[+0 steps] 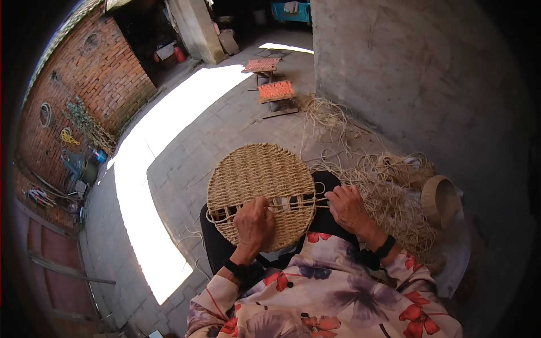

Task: Weaving the circular base of a basket using straw-like strips.

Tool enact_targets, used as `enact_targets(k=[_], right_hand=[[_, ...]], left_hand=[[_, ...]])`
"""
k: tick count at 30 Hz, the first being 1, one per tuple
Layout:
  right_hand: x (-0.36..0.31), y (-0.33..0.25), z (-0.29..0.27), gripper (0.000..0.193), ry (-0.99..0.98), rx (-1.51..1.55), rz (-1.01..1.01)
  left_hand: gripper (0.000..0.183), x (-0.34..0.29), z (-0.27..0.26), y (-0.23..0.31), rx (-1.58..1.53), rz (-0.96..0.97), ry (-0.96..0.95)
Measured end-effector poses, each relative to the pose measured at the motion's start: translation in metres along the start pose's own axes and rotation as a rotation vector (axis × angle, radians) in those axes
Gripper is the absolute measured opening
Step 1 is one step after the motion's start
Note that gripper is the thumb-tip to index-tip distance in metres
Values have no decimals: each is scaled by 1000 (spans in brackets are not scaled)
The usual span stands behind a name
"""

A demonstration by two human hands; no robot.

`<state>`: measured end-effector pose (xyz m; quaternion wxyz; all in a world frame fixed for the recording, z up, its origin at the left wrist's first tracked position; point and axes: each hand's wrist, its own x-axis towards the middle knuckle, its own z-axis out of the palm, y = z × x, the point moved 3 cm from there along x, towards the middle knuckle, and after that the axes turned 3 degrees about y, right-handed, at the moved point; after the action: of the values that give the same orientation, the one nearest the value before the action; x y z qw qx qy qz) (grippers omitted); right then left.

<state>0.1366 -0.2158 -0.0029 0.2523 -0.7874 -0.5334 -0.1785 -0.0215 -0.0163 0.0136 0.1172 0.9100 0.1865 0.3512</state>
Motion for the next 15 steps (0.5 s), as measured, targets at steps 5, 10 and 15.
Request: enact_targets(k=[5, 10, 15], right_hand=[[-4, 0, 8, 12, -73, -26, -61], [-41, 69, 8, 10, -52, -94, 412], [8, 3, 0, 19, 66, -53, 8]], left_hand=[[13, -1, -1, -1, -16, 11, -3], [11, -1, -1, -3, 1, 96, 14], [12, -3, -6, 6, -51, 176, -6]])
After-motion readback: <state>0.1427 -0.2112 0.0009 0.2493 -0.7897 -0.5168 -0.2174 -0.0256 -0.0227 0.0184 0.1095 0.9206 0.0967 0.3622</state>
